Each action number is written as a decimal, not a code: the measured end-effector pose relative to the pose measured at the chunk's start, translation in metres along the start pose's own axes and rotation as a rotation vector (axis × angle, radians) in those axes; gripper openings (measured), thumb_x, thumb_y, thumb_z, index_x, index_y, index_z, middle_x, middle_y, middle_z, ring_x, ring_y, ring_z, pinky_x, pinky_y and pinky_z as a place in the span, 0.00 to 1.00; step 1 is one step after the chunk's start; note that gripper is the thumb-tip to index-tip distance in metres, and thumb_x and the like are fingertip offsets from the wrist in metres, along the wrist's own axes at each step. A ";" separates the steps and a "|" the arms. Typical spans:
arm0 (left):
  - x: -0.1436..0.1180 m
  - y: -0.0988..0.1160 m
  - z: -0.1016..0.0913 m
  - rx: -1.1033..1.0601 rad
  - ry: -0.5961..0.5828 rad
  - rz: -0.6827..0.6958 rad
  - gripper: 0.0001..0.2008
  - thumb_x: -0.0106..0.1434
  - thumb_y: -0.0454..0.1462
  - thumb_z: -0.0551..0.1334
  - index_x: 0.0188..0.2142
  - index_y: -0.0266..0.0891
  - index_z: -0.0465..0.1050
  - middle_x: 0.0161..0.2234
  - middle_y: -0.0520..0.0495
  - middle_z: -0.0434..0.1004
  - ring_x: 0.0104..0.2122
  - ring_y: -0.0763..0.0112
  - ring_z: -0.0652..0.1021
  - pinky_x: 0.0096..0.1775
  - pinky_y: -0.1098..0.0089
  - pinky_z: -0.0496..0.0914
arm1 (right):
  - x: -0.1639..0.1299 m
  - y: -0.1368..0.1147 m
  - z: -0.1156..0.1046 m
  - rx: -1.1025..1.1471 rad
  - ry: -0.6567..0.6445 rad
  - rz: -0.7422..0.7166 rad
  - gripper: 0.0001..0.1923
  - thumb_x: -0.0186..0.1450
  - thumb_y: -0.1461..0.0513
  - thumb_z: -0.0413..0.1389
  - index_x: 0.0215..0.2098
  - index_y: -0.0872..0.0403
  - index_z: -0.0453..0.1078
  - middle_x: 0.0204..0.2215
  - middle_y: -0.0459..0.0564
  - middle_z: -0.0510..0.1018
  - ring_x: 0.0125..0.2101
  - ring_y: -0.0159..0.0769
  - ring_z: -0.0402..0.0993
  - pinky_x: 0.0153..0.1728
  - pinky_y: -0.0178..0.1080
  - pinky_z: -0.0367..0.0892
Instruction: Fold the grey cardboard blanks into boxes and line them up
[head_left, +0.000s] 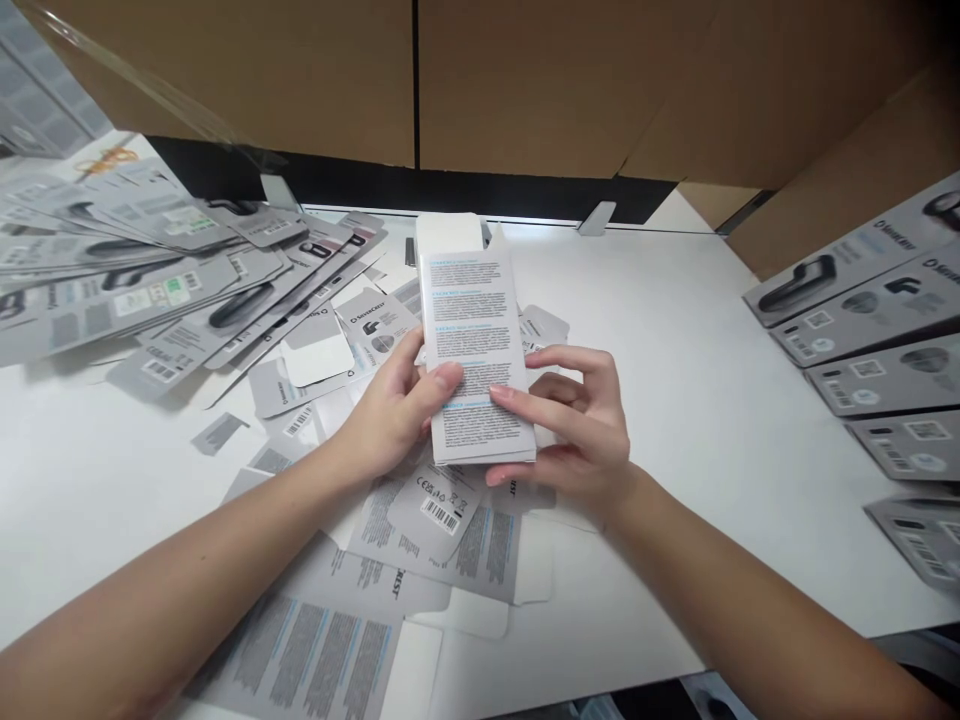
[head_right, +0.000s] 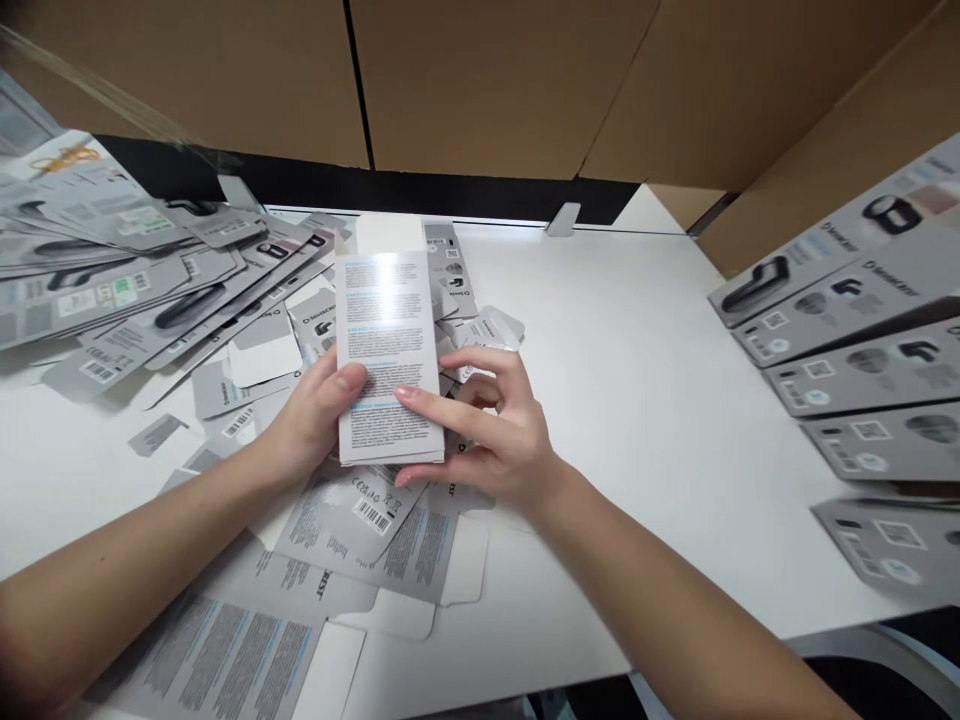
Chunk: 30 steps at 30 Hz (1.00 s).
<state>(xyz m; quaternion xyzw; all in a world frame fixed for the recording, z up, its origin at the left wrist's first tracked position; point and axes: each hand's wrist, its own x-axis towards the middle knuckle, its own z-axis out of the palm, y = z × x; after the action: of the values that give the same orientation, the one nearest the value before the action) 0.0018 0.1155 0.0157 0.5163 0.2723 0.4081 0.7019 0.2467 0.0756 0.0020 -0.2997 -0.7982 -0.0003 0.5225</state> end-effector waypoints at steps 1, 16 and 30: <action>0.000 0.001 0.001 -0.001 -0.010 -0.001 0.44 0.73 0.65 0.74 0.73 0.40 0.68 0.55 0.31 0.91 0.42 0.46 0.92 0.35 0.59 0.81 | -0.001 0.001 0.000 -0.011 -0.019 0.008 0.43 0.72 0.40 0.78 0.80 0.36 0.76 0.65 0.59 0.74 0.38 0.41 0.84 0.24 0.44 0.85; 0.001 0.001 0.002 -0.030 -0.042 -0.001 0.41 0.73 0.63 0.75 0.71 0.39 0.72 0.64 0.26 0.88 0.55 0.36 0.91 0.44 0.54 0.86 | -0.011 0.004 0.000 0.002 -0.082 0.046 0.43 0.67 0.40 0.81 0.77 0.30 0.78 0.83 0.54 0.72 0.24 0.31 0.74 0.20 0.46 0.81; 0.002 0.000 0.001 -0.021 -0.053 -0.005 0.42 0.74 0.63 0.74 0.73 0.38 0.71 0.63 0.27 0.88 0.55 0.36 0.91 0.47 0.51 0.88 | -0.009 0.006 0.002 0.044 -0.058 0.042 0.40 0.67 0.38 0.81 0.74 0.33 0.81 0.81 0.55 0.74 0.24 0.31 0.75 0.19 0.45 0.80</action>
<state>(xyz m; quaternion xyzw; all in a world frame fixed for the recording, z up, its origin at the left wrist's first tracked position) 0.0038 0.1164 0.0161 0.5190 0.2506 0.3951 0.7154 0.2505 0.0766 -0.0087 -0.3048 -0.8063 0.0371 0.5055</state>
